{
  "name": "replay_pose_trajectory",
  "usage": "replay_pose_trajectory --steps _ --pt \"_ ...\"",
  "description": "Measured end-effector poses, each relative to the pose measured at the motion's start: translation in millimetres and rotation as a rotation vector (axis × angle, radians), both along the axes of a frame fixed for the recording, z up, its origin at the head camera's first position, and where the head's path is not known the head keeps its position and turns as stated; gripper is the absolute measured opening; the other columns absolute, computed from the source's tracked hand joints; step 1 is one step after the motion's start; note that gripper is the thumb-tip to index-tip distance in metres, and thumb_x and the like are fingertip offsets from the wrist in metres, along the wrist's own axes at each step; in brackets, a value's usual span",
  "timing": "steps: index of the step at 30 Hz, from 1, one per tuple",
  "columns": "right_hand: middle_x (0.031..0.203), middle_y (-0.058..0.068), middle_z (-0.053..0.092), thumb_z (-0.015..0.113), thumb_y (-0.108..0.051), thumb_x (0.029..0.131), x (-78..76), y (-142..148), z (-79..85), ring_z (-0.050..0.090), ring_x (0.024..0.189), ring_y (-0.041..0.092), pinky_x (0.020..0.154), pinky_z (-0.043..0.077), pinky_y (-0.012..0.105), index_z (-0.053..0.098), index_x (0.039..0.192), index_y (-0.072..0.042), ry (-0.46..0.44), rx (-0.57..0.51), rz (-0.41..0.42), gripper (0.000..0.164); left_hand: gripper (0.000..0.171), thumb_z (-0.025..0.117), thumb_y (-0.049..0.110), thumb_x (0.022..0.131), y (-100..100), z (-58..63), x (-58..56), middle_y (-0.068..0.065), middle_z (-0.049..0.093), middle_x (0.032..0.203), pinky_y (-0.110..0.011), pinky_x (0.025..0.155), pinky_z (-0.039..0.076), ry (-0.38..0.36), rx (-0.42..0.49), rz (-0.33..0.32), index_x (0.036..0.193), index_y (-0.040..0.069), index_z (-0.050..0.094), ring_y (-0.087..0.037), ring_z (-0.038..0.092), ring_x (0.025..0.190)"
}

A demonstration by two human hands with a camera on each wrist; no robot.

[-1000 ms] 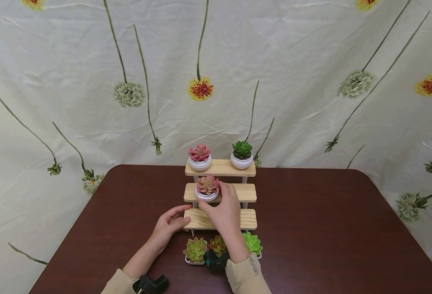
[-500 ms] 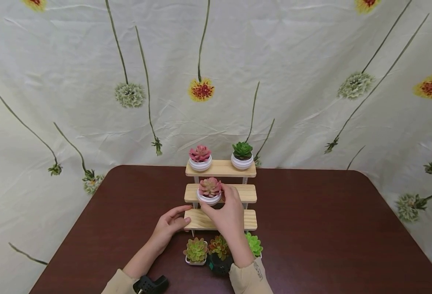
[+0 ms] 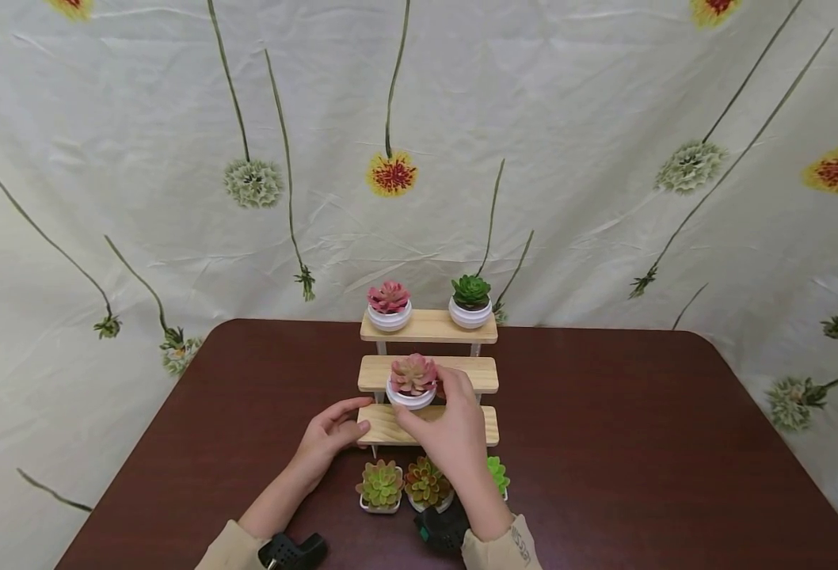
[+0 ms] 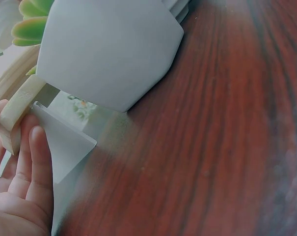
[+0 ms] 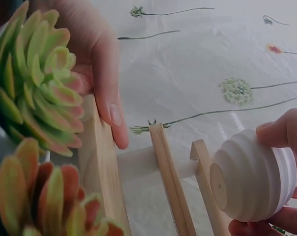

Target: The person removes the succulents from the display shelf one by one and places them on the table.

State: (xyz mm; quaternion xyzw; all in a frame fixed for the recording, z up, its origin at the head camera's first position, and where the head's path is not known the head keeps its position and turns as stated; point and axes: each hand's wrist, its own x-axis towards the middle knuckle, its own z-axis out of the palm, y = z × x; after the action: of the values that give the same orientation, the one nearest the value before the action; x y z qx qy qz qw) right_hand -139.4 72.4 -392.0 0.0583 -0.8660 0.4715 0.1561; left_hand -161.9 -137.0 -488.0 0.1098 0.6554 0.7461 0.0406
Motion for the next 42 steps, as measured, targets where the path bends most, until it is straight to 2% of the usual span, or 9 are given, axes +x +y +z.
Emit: replay_pose_trajectory --steps 4,8,15,18,24,30,35,42 --pt "0.114 0.005 0.056 0.083 -0.028 0.068 4.5 5.6 2.0 0.055 0.102 0.021 0.085 0.047 0.041 0.057 0.124 -0.005 -0.003 0.017 -0.004 0.066 0.039 0.063 0.001 0.088 -0.2 -0.6 -0.6 -0.021 0.058 0.115 -0.023 0.065 0.051 -0.008 -0.006 -0.001 0.126 -0.007 0.054 -0.009 0.059 0.068" --pt "0.112 0.005 0.057 0.084 -0.025 0.068 7.3 11.8 2.5 0.055 0.101 0.021 0.085 0.047 0.041 0.057 0.124 -0.004 0.038 0.023 0.003 0.065 0.038 0.061 -0.002 0.089 0.0 2.6 0.0 -0.019 0.059 0.115 -0.023 0.065 0.050 -0.028 -0.011 -0.001 0.125 -0.008 0.053 -0.009 0.059 0.067" --pt "0.109 0.003 0.058 0.086 -0.021 0.065 10.0 22.8 -3.6 0.056 0.099 0.019 0.085 0.047 0.041 0.060 0.119 -0.005 0.084 -0.003 0.013 0.062 0.039 0.061 -0.002 0.089 2.1 24.1 9.4 -0.026 0.055 0.117 -0.024 0.066 0.051 -0.029 -0.040 -0.008 0.125 -0.012 0.051 -0.008 0.058 0.068" --pt "0.110 0.004 0.057 0.086 -0.019 0.066 11.4 28.8 -7.1 0.056 0.099 0.019 0.085 0.047 0.042 0.059 0.119 -0.005 0.092 -0.010 0.009 0.061 0.039 0.061 -0.002 0.089 2.5 26.5 10.5 -0.027 0.054 0.119 -0.024 0.067 0.051 -0.032 -0.038 -0.013 0.126 -0.011 0.051 -0.008 0.058 0.068" --pt "0.109 0.003 0.057 0.086 -0.016 0.066 13.8 40.4 -13.6 0.055 0.099 0.017 0.083 0.046 0.039 0.059 0.119 -0.005 0.115 0.004 -0.008 0.061 0.040 0.061 -0.002 0.089 2.0 26.7 10.3 -0.028 0.054 0.118 -0.024 0.067 0.051 -0.049 -0.024 -0.012 0.127 -0.010 0.051 -0.008 0.058 0.068" --pt "0.108 0.004 0.058 0.087 -0.013 0.063 15.6 49.4 -19.7 0.053 0.097 0.014 0.082 0.044 0.023 0.061 0.115 -0.002 0.161 0.000 -0.022 0.060 0.041 0.061 -0.002 0.089 1.6 26.7 10.4 -0.023 0.057 0.115 -0.023 0.067 0.051 -0.067 -0.030 0.000 0.127 -0.010 0.051 -0.007 0.059 0.069" --pt "0.108 0.004 0.058 0.087 -0.012 0.060 17.8 57.6 -24.4 0.051 0.097 0.013 0.083 0.042 0.026 0.061 0.113 -0.003 0.185 0.018 -0.042 0.059 0.040 0.061 -0.002 0.089 1.8 27.4 11.1 -0.017 0.060 0.106 -0.024 0.067 0.051 -0.068 -0.031 0.001 0.127 -0.009 0.052 -0.008 0.058 0.068" --pt "0.110 0.004 0.058 0.088 -0.010 0.060 21.3 70.2 -33.4 0.050 0.101 0.012 0.085 0.037 0.019 0.061 0.112 -0.004 0.188 0.033 -0.078 0.059 0.040 0.061 -0.002 0.088 2.3 26.6 10.7 -0.018 0.059 0.114 -0.024 0.067 0.051 -0.067 -0.022 0.001 0.127 -0.010 0.052 -0.008 0.059 0.068"
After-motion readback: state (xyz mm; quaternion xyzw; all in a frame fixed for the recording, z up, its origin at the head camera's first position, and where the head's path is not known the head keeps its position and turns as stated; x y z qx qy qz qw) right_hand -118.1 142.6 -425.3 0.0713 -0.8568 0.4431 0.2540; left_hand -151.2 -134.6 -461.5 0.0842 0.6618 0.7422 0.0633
